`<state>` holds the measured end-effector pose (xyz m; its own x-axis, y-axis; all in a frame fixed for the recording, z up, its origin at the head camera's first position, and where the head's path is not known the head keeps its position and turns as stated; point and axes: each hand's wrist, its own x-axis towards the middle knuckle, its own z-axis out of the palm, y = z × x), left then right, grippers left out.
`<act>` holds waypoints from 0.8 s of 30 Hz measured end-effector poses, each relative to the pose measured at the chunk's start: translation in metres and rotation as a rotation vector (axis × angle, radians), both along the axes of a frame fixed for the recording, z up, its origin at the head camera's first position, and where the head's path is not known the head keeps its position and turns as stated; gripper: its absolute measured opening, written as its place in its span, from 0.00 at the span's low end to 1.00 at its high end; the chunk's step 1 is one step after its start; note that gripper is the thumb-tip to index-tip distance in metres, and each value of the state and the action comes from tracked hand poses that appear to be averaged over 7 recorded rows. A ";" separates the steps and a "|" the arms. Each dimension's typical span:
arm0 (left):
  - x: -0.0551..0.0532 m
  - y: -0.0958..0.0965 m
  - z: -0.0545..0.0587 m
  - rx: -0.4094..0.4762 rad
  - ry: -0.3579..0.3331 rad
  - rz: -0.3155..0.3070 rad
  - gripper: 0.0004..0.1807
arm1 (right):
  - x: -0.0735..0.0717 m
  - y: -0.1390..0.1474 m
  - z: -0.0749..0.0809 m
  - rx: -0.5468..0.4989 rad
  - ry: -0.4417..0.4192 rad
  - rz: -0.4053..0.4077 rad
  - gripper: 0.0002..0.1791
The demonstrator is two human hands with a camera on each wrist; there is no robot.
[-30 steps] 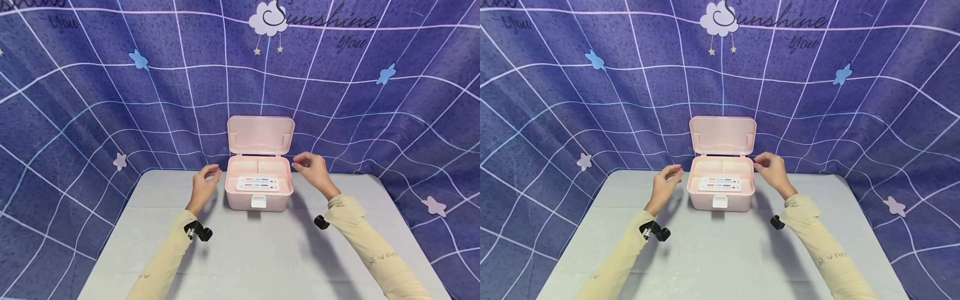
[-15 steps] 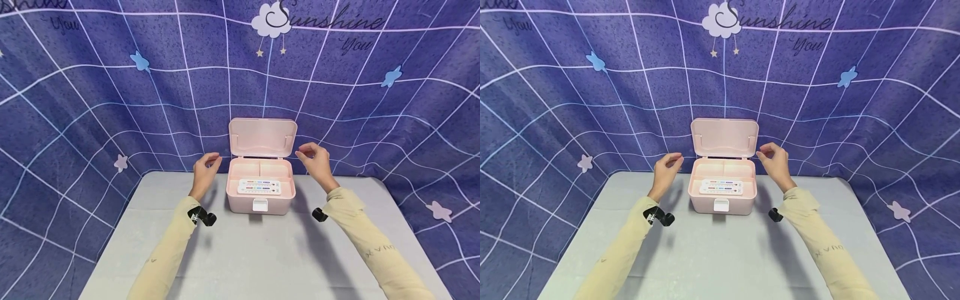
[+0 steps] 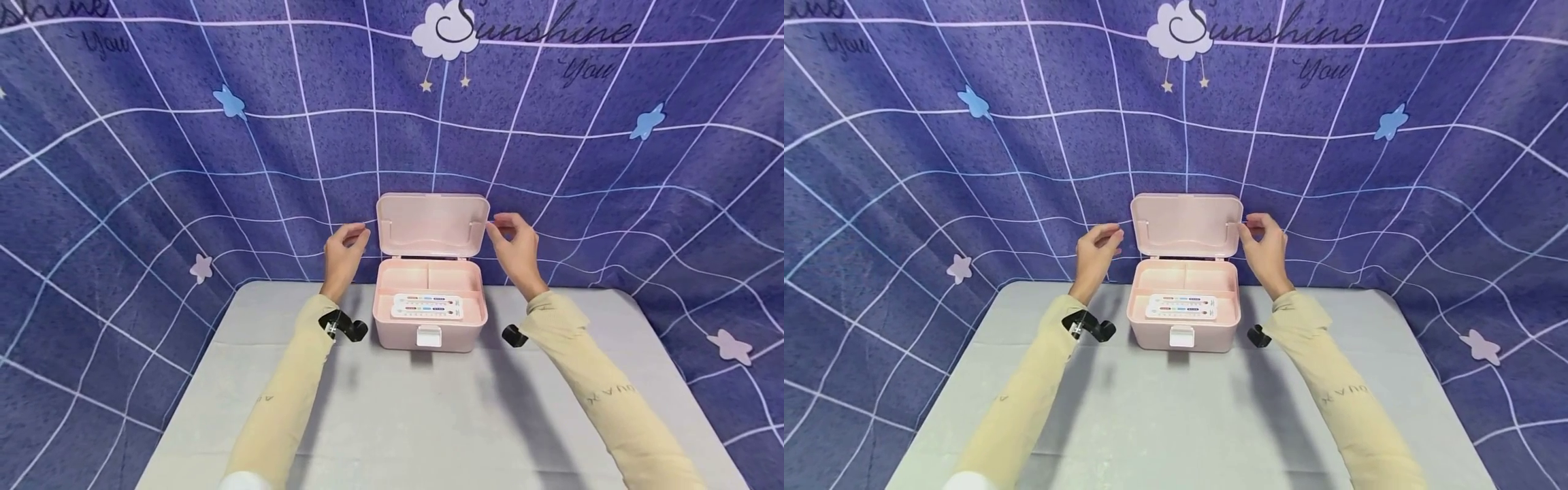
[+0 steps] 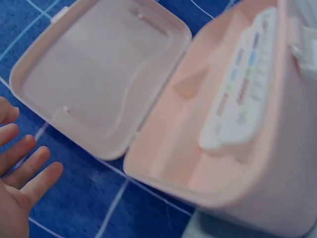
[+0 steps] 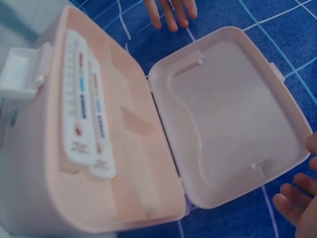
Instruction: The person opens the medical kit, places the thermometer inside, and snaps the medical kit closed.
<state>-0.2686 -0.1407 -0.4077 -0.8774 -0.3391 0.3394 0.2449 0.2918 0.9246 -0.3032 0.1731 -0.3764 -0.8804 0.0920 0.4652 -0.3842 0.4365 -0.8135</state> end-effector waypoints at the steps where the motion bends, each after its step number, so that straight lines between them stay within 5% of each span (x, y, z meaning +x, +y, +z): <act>1: -0.002 0.002 0.003 0.007 0.006 -0.002 0.15 | -0.002 0.000 0.002 -0.007 0.008 -0.006 0.15; 6: -0.010 0.015 0.014 -0.010 0.036 0.001 0.15 | -0.004 -0.002 0.009 0.004 0.011 0.049 0.20; 14: -0.018 0.032 0.023 -0.079 -0.013 -0.043 0.20 | -0.001 -0.002 0.010 0.051 -0.001 0.155 0.23; 24: -0.019 0.030 0.027 -0.080 0.017 0.097 0.13 | -0.003 -0.002 0.014 0.049 0.049 0.089 0.13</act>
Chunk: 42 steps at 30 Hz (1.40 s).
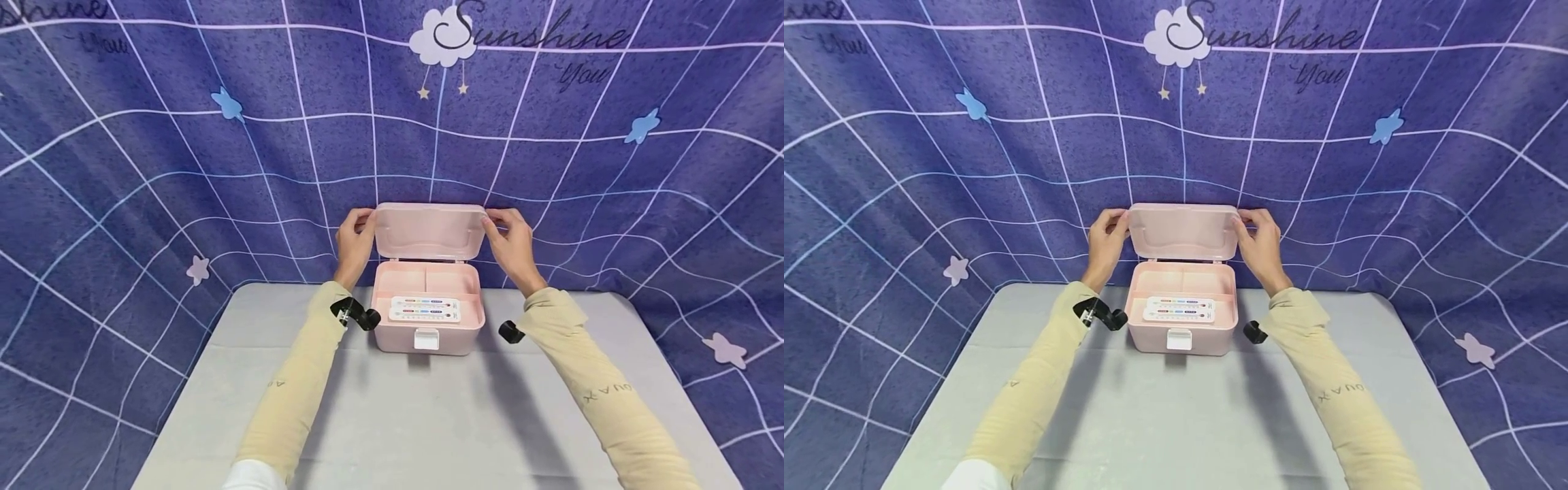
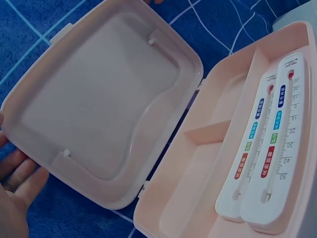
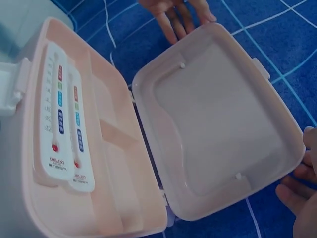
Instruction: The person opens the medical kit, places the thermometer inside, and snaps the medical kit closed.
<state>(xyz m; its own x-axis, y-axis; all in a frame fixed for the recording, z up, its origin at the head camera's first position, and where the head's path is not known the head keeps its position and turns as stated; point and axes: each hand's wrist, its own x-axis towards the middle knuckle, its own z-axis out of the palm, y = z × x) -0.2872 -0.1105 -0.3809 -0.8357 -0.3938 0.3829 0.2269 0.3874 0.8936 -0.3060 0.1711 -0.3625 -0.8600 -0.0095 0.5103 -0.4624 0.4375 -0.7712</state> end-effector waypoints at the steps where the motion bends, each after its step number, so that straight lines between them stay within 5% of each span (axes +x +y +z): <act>1: 0.000 0.000 0.000 0.005 -0.004 0.001 0.13 | 0.000 -0.001 0.000 -0.010 -0.001 -0.012 0.13; 20: 0.007 -0.005 0.003 0.212 -0.045 -0.154 0.16 | 0.008 -0.007 -0.008 -0.111 0.000 -0.079 0.12; 28: 0.034 -0.005 0.016 0.257 -0.062 -0.227 0.12 | 0.017 -0.005 -0.018 -0.188 -0.020 -0.040 0.13; 36: 0.027 -0.013 -0.012 0.249 -0.030 -0.257 0.13 | 0.043 -0.007 -0.003 -0.243 -0.024 0.010 0.12; 42: 0.029 -0.015 -0.020 0.207 -0.051 -0.247 0.16 | 0.054 -0.006 0.002 -0.257 -0.039 0.038 0.13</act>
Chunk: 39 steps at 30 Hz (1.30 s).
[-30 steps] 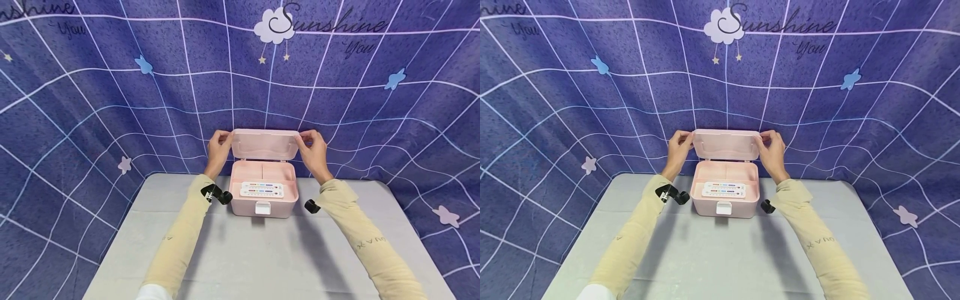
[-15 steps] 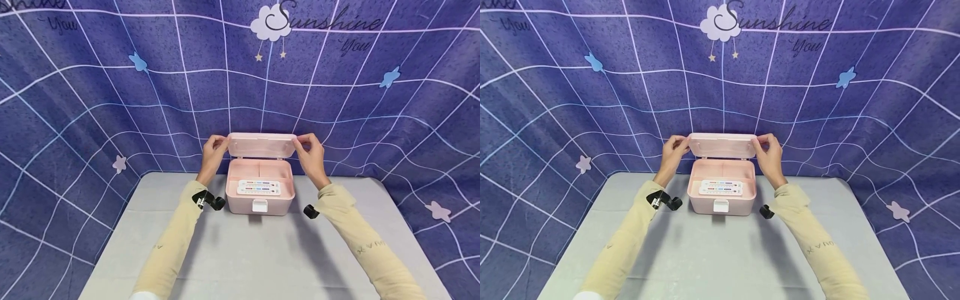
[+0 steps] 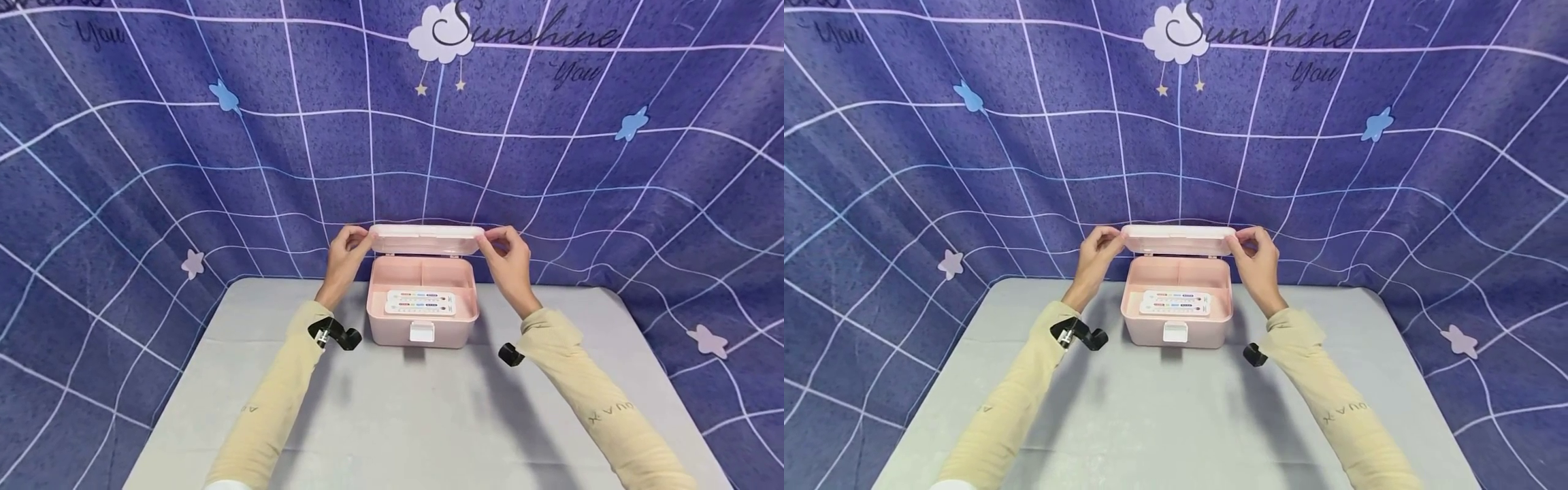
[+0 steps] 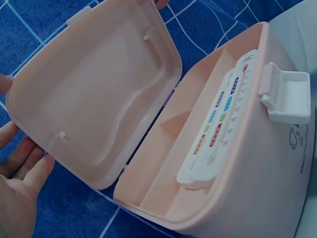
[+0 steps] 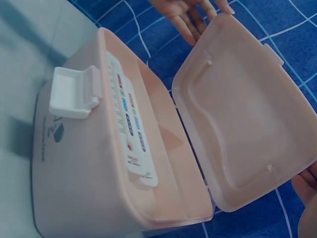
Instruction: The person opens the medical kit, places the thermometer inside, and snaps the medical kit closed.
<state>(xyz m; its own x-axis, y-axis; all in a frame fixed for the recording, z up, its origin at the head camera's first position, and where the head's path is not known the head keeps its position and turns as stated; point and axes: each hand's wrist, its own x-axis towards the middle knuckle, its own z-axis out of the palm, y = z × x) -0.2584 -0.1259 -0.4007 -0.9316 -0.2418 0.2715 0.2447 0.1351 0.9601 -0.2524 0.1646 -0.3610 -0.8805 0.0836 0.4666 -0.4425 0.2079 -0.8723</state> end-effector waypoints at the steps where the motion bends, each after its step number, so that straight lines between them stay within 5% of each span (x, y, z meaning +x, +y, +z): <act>1: 0.001 0.000 0.000 -0.003 -0.002 -0.004 0.17 | 0.001 0.000 -0.001 -0.004 -0.001 0.002 0.13; 6: 0.004 -0.002 0.002 0.017 -0.004 -0.049 0.19 | 0.003 0.002 -0.003 -0.028 -0.003 0.011 0.14; 13: 0.026 0.004 0.026 -0.004 -0.019 -0.042 0.17 | 0.008 0.000 -0.003 -0.015 0.001 -0.003 0.13; 26: 0.039 0.008 0.023 -0.057 0.008 -0.030 0.18 | 0.017 0.002 -0.009 -0.017 -0.005 -0.019 0.13; 39: 0.053 0.012 0.019 -0.016 0.011 -0.033 0.18 | 0.026 0.003 -0.013 -0.026 -0.003 -0.013 0.12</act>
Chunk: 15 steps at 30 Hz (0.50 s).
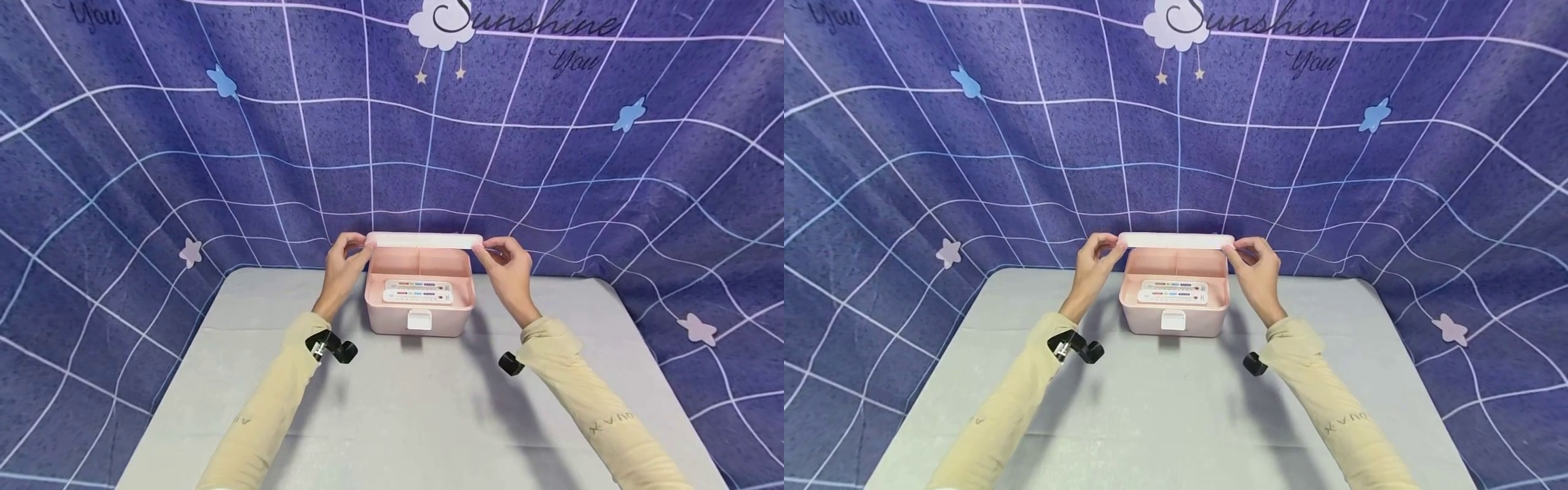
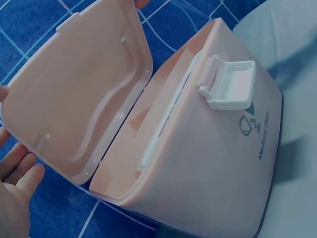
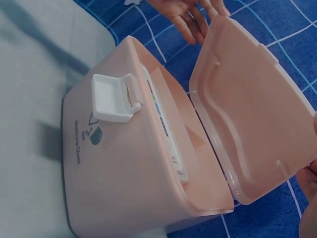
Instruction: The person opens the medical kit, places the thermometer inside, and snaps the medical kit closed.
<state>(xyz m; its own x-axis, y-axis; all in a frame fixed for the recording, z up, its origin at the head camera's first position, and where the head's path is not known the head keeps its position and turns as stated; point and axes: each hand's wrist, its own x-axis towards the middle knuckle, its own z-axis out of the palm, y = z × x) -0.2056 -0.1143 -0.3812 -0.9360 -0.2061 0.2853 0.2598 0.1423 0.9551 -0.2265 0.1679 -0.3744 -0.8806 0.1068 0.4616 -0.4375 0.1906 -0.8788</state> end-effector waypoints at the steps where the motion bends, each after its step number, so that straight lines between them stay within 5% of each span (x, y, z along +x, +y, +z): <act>1: 0.001 0.000 0.000 0.002 0.001 -0.002 0.18 | 0.001 0.000 0.000 0.002 -0.005 -0.003 0.13; 15: 0.011 0.001 -0.007 0.015 0.043 -0.006 0.17 | 0.009 0.003 -0.002 -0.032 -0.055 0.020 0.13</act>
<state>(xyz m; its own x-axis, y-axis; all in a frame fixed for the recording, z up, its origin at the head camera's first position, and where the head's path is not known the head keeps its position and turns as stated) -0.1947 -0.1132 -0.3884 -0.9242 -0.2046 0.3226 0.3018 0.1264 0.9449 -0.2175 0.1712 -0.3766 -0.9066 0.1026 0.4094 -0.3921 0.1540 -0.9069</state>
